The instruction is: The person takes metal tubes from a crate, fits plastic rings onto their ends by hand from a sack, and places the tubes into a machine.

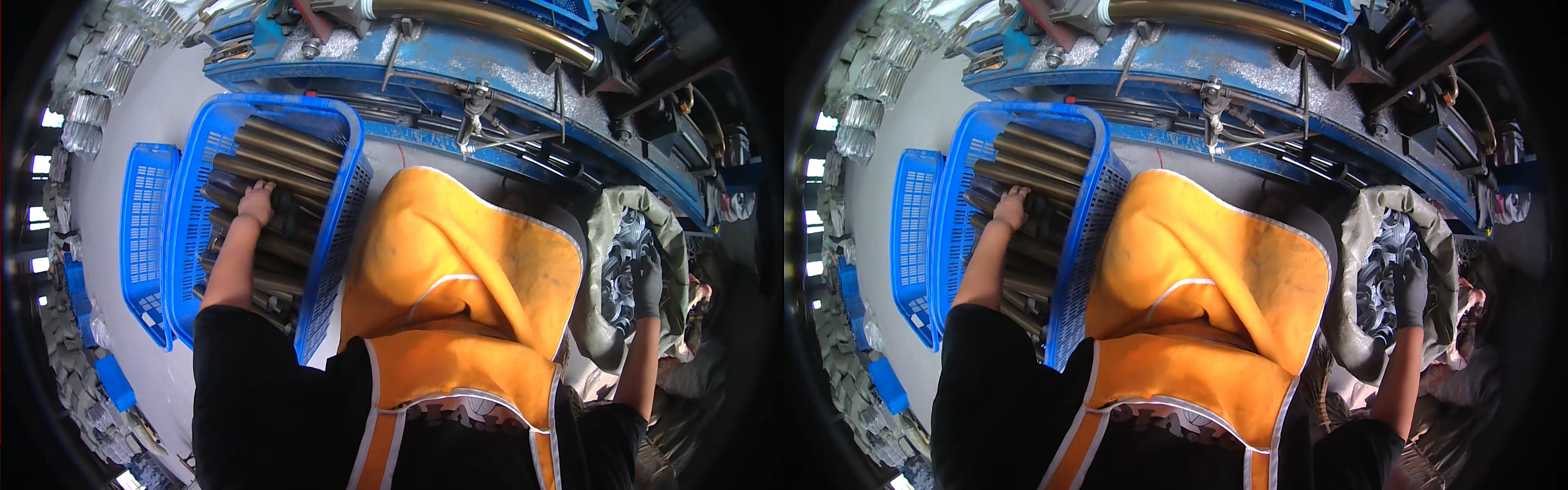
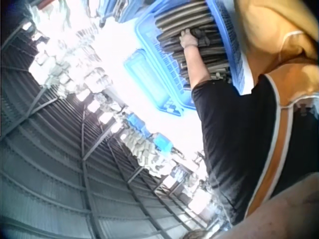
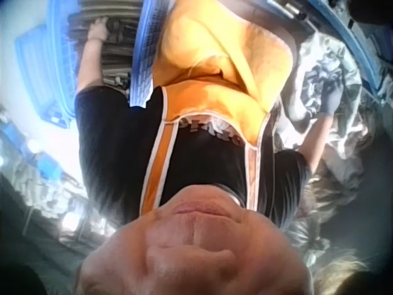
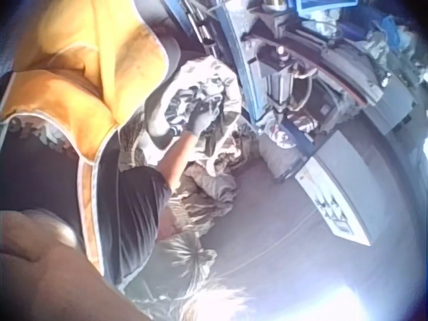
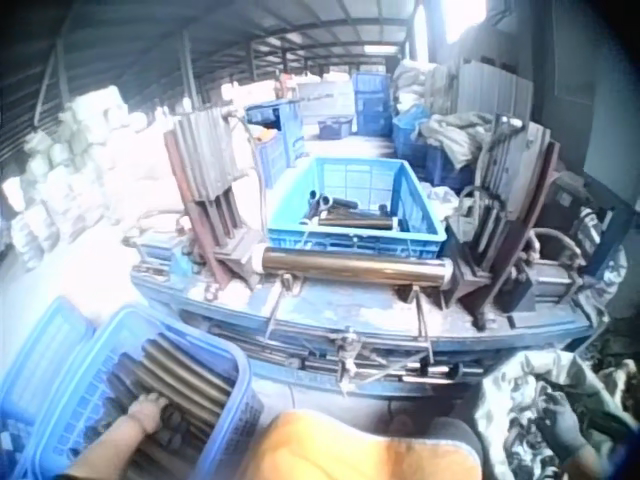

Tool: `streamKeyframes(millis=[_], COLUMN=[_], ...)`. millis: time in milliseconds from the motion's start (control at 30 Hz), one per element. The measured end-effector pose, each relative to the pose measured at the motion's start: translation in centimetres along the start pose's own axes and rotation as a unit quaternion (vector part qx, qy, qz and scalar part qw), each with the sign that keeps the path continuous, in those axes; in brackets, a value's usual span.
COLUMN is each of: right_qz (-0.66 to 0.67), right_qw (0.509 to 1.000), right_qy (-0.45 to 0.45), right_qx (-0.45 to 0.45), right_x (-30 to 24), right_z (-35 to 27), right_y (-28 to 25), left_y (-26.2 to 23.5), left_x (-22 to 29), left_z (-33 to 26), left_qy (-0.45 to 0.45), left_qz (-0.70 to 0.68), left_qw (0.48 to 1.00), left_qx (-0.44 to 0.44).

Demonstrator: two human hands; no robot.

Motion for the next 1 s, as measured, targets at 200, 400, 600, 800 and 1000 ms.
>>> streamKeyframes(millis=[200,400,600,800,1000], right_qz=[0.362,0.554,0.702,0.845,0.877], right_qw=[0.921,0.817,0.691,0.509,0.461], right_qy=[0.080,0.127,0.118,0.109,0.107], right_qx=[0.121,0.093,0.125,0.125,0.084], right_x=[3.4,-1.1,-3.9,-5.5,-8.3], right_z=[-0.1,-0.7,-1.5,-0.7,-2.1], right_y=[0.2,1.4,-0.2,-0.2,-1.5], left_y=[-0.7,-2.6,-9.0,-3.4,-14.3], left_x=[0.5,6.4,8.9,8.0,6.3], left_z=[0.6,-1.1,-4.3,-3.2,-3.3], left_qy=[0.128,0.292,0.248,0.198,0.185], left_qz=[0.074,0.068,-0.146,0.015,-0.122], left_qw=[0.989,0.954,0.932,0.977,0.922], left_qx=[0.032,0.020,0.219,0.074,0.317])
Point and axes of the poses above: each hand's wrist, its own z-axis towards the middle knuckle, its own y-axis out of the palm, x = y × z, the point moved 10 cm from there along z, towards the middle knuckle, and after that the axes turned 11 degrees about z, right-handed, at the moved point
